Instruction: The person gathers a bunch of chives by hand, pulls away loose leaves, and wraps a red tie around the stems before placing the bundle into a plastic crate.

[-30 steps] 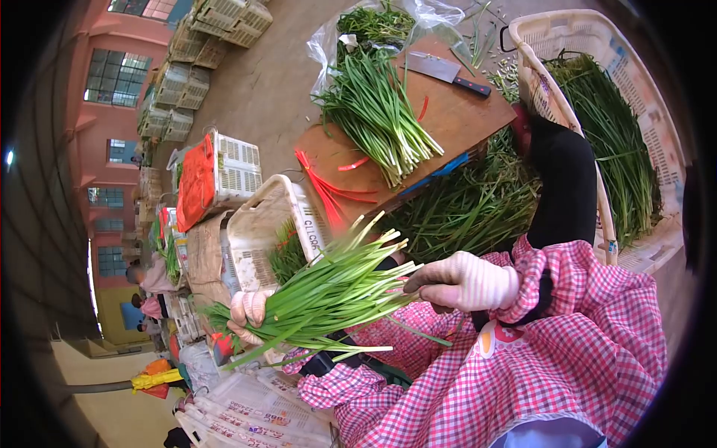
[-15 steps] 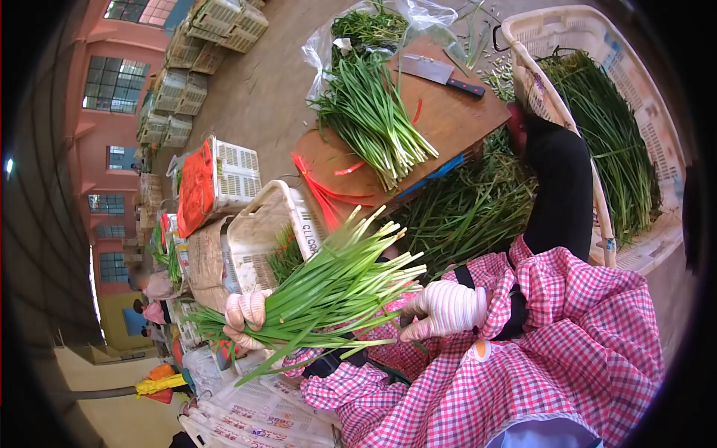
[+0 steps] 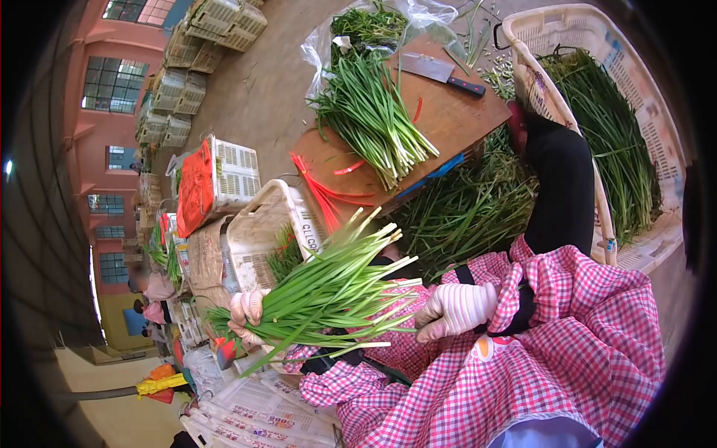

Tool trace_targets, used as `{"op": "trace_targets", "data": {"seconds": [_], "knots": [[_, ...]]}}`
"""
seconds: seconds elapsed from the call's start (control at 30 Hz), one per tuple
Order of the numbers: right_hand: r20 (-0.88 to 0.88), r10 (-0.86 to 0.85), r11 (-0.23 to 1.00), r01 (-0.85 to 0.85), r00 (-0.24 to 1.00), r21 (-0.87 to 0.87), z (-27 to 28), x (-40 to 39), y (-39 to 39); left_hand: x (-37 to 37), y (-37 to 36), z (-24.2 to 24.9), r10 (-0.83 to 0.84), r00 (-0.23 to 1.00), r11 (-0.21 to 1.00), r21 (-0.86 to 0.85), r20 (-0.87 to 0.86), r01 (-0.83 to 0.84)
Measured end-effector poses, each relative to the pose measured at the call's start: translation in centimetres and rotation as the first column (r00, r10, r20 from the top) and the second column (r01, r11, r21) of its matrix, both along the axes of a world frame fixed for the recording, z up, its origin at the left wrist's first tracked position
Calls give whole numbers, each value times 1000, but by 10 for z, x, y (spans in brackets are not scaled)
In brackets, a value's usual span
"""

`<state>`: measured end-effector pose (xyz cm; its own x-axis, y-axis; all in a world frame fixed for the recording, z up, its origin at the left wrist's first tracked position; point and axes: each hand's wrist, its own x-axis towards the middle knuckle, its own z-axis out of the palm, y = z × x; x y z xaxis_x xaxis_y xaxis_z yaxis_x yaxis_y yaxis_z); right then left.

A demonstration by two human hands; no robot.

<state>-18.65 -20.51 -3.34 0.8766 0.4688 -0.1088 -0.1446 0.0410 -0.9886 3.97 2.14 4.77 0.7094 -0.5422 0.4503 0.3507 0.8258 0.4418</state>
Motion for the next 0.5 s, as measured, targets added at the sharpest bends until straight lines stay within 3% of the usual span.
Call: {"op": "trace_targets", "data": {"seconds": [0.07,0.13,0.2,0.23,0.3,0.33,0.37,0.4,0.47,0.5], "knots": [[73,-71,997,68,995,33,2,-6,-7,1,1,1,-76,996,996,53,54,73],[133,139,969,-107,981,-223,3,-9,-19,4,16,0,5,997,996,90,72,-12],[118,213,920,-158,970,-358,-1,-21,-29,14,35,1,84,991,988,124,103,-96],[21,312,820,-258,950,-511,-4,-20,-37,21,46,1,69,992,995,71,106,-77],[105,254,734,-121,962,-669,-20,-33,-59,27,59,-2,112,990,992,-72,85,-106],[143,290,594,-61,946,-802,-68,-41,-66,23,65,-1,120,989,991,-68,91,-115],[-72,350,326,-193,934,-926,-56,-37,-79,14,62,5,118,990,993,-4,80,-118],[26,254,257,-42,967,-966,-59,-36,-82,10,60,9,112,991,991,59,68,-116],[116,171,289,63,978,-955,-28,-35,-84,16,69,3,195,975,980,20,102,-198],[231,151,394,156,961,-906,-12,-30,-79,18,72,0,275,953,961,-17,128,-275]]}}
